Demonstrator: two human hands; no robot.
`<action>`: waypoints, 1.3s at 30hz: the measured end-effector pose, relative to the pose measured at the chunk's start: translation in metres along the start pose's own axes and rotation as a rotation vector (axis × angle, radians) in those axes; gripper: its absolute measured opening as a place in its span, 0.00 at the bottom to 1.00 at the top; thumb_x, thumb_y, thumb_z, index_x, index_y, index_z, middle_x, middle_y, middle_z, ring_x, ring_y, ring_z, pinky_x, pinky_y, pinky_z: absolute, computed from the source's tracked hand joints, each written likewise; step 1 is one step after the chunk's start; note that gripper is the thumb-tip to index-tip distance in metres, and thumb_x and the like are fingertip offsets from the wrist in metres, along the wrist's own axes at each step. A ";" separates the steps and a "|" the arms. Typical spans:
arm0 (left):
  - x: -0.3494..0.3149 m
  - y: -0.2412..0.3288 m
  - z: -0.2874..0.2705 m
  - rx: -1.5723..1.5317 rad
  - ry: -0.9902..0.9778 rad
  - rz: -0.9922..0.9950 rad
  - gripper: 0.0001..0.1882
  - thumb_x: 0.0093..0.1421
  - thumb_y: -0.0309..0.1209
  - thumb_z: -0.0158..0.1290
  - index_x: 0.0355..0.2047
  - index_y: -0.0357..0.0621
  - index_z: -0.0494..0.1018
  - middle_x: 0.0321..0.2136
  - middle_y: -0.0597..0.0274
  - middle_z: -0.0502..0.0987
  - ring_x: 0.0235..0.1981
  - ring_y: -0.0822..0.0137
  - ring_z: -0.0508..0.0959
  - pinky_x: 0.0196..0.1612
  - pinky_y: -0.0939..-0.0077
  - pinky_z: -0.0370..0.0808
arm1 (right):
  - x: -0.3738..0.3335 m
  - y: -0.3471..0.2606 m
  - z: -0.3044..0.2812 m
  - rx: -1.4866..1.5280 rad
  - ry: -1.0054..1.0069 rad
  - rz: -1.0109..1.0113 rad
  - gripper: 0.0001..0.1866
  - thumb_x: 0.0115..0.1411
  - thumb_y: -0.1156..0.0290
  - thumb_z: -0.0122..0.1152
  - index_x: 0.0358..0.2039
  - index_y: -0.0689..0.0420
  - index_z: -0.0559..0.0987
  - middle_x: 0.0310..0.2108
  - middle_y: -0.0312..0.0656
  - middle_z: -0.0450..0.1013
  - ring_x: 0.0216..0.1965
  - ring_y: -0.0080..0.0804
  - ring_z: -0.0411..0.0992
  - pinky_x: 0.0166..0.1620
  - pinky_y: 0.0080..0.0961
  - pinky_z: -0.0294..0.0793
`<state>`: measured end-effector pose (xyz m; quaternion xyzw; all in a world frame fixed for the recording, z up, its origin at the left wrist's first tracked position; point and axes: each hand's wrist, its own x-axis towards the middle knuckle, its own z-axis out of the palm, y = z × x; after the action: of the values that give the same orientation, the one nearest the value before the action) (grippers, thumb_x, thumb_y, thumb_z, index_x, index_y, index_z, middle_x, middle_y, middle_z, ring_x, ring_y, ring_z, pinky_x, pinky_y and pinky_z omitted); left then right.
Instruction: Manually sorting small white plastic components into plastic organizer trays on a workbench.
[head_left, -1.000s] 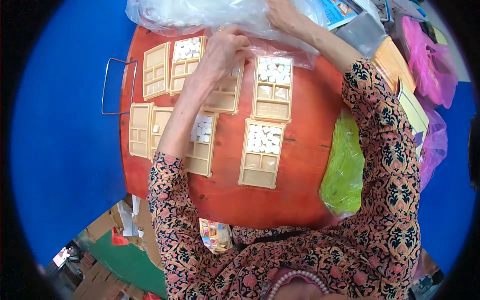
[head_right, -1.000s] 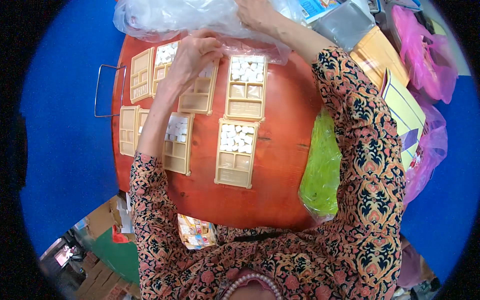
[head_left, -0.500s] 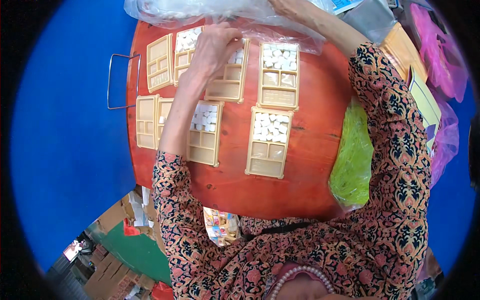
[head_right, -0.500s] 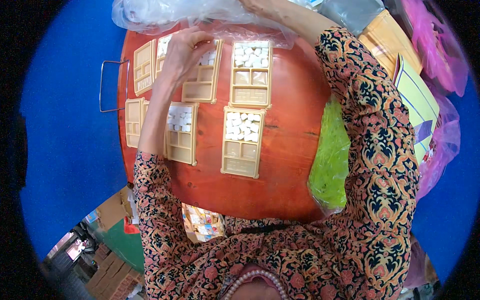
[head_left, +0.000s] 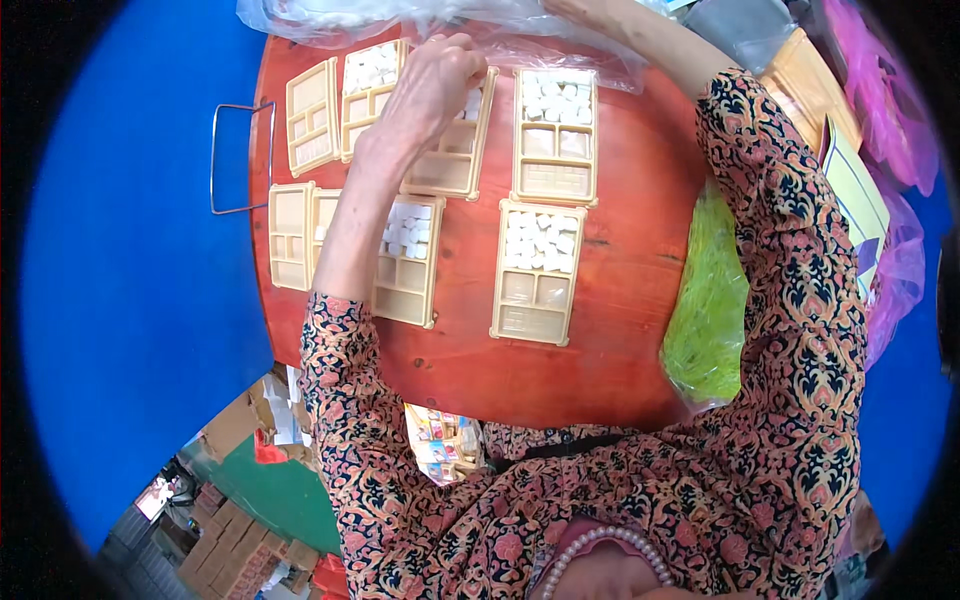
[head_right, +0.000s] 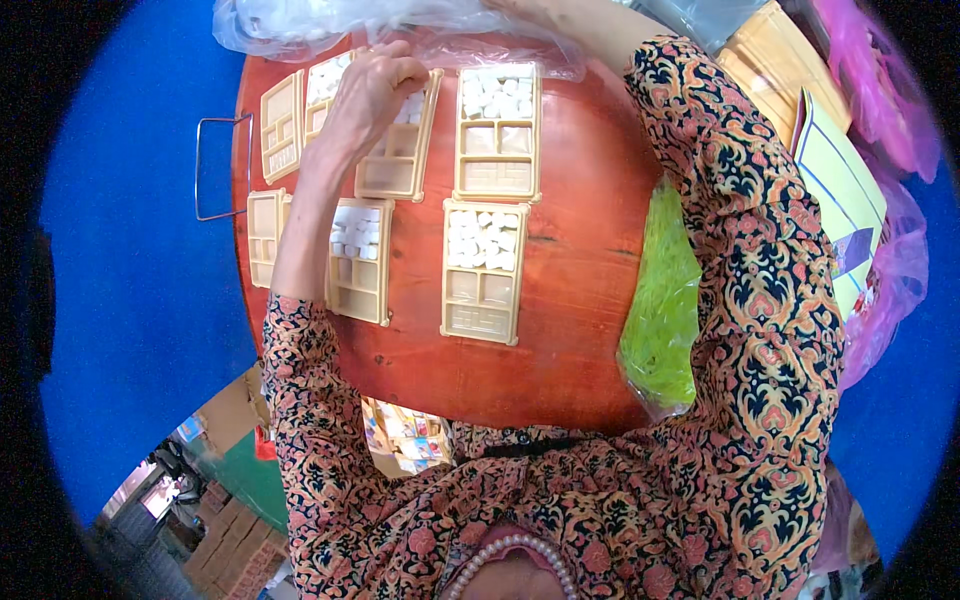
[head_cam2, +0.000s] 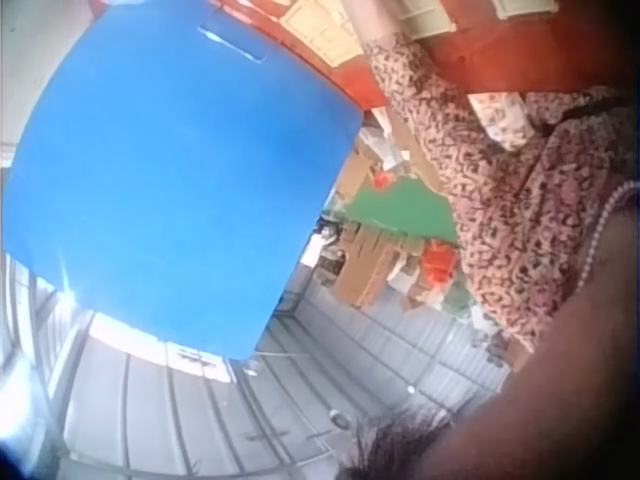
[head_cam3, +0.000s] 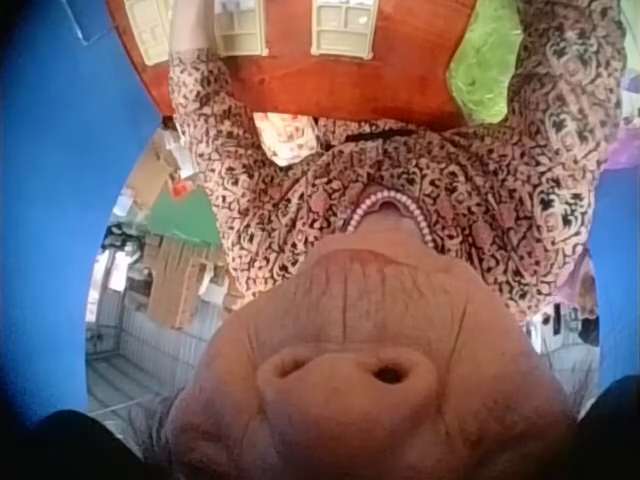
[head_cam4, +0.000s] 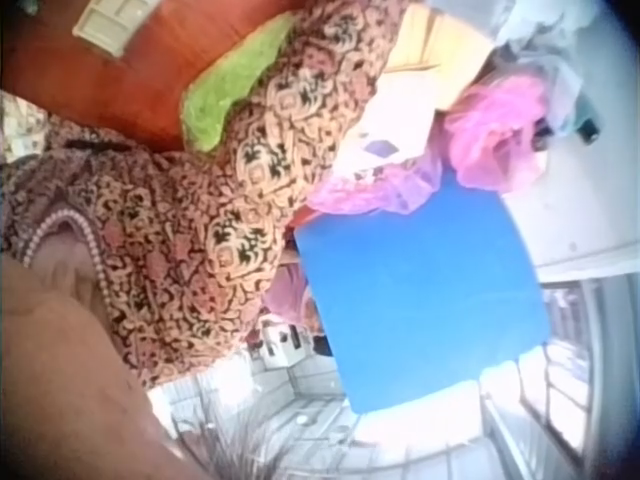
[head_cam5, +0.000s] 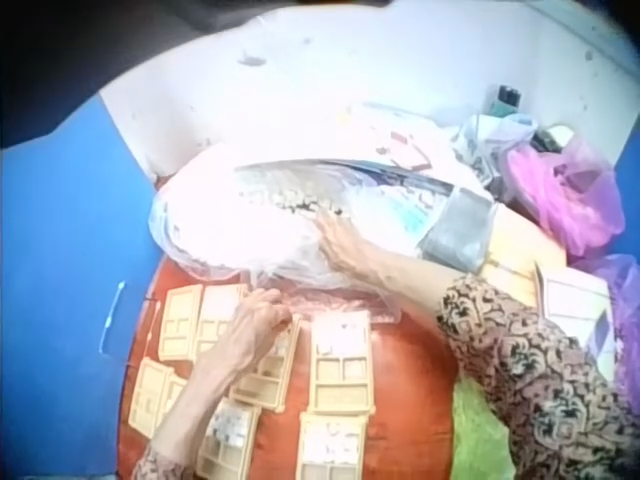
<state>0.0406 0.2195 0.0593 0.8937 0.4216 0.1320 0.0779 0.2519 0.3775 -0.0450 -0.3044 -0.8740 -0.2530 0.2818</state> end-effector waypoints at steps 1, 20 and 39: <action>0.000 0.000 0.001 0.000 -0.003 -0.001 0.06 0.49 0.19 0.48 0.25 0.33 0.75 0.26 0.51 0.73 0.33 0.53 0.73 0.38 0.63 0.70 | 0.004 0.000 -0.001 0.052 -0.166 0.077 0.17 0.44 0.69 0.52 0.31 0.71 0.77 0.50 0.63 0.60 0.49 0.55 0.61 0.45 0.42 0.65; -0.083 0.015 0.033 0.020 0.165 0.093 0.09 0.53 0.28 0.52 0.24 0.36 0.65 0.33 0.51 0.69 0.38 0.52 0.71 0.40 0.61 0.68 | 0.039 0.008 -0.029 0.737 -0.229 0.935 0.09 0.53 0.68 0.53 0.24 0.60 0.75 0.14 0.40 0.67 0.15 0.29 0.63 0.20 0.28 0.64; -0.201 0.026 -0.056 0.027 0.277 -0.308 0.10 0.53 0.27 0.54 0.34 0.33 0.71 0.48 0.44 0.67 0.55 0.45 0.63 0.55 0.55 0.62 | 0.048 -0.010 -0.082 1.702 -0.358 1.380 0.06 0.58 0.69 0.53 0.33 0.57 0.73 0.22 0.37 0.68 0.19 0.27 0.69 0.16 0.18 0.64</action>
<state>-0.0793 0.0490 0.0849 0.7929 0.5619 0.2344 0.0265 0.2412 0.3390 0.0417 -0.4650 -0.4334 0.6886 0.3490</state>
